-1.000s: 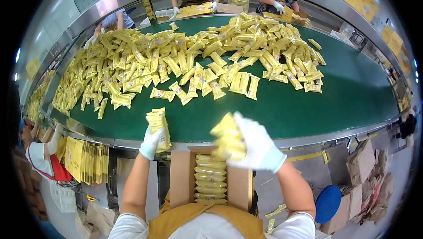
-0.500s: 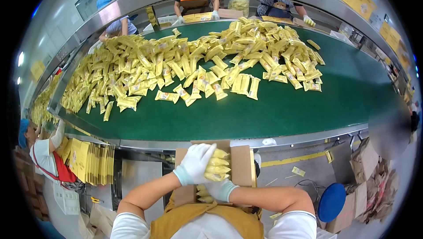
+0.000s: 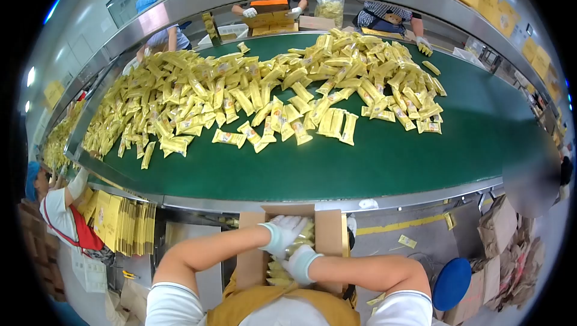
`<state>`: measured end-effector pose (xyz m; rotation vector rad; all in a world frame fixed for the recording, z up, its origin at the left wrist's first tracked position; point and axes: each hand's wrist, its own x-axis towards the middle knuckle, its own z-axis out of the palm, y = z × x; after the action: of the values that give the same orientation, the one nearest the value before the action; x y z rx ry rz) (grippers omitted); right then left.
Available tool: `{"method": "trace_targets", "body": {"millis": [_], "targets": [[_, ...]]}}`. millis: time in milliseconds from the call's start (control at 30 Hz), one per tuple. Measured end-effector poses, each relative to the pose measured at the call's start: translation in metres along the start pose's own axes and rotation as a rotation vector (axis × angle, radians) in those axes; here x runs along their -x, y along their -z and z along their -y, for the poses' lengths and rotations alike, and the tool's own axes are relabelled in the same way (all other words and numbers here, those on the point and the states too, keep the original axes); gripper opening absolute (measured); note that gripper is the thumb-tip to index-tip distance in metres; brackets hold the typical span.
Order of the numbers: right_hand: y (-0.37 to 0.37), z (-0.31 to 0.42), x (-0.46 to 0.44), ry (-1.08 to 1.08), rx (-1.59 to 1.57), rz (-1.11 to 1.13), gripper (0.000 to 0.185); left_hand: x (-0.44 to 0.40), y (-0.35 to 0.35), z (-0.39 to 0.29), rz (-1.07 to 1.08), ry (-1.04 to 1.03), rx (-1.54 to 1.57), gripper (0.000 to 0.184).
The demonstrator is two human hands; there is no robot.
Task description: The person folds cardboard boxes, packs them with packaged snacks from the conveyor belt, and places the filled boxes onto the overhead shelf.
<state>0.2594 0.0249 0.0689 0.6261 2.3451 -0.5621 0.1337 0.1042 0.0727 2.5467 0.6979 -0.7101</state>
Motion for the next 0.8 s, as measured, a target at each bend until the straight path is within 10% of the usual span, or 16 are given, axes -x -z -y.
{"method": "trace_targets", "body": {"millis": [67,233,300,367,533,800], "targets": [[0.066,-0.029,0.048,0.134,-0.325,0.214,0.069,0.024,0.043,0.016,0.115,-0.125,0.142,0.089],[0.071,-0.152,0.101,0.043,-1.047,-0.684,0.037,0.07,0.126,0.123,-0.05,-0.308,0.792,0.041],[0.069,-0.202,0.078,-0.276,-1.012,-1.136,0.029,0.041,0.115,0.162,-0.404,0.095,0.857,0.046],[0.068,-0.256,0.043,-0.758,-0.526,-1.125,0.049,-0.011,0.097,0.197,-0.776,0.477,0.546,0.06],[0.111,-0.318,-0.019,-1.031,-0.557,-0.725,0.104,-0.076,0.102,0.199,-0.742,0.864,0.278,0.093],[0.036,-0.305,-0.046,-0.883,-0.068,-1.03,0.069,-0.077,0.026,0.209,-0.857,0.632,0.088,0.066]]}}
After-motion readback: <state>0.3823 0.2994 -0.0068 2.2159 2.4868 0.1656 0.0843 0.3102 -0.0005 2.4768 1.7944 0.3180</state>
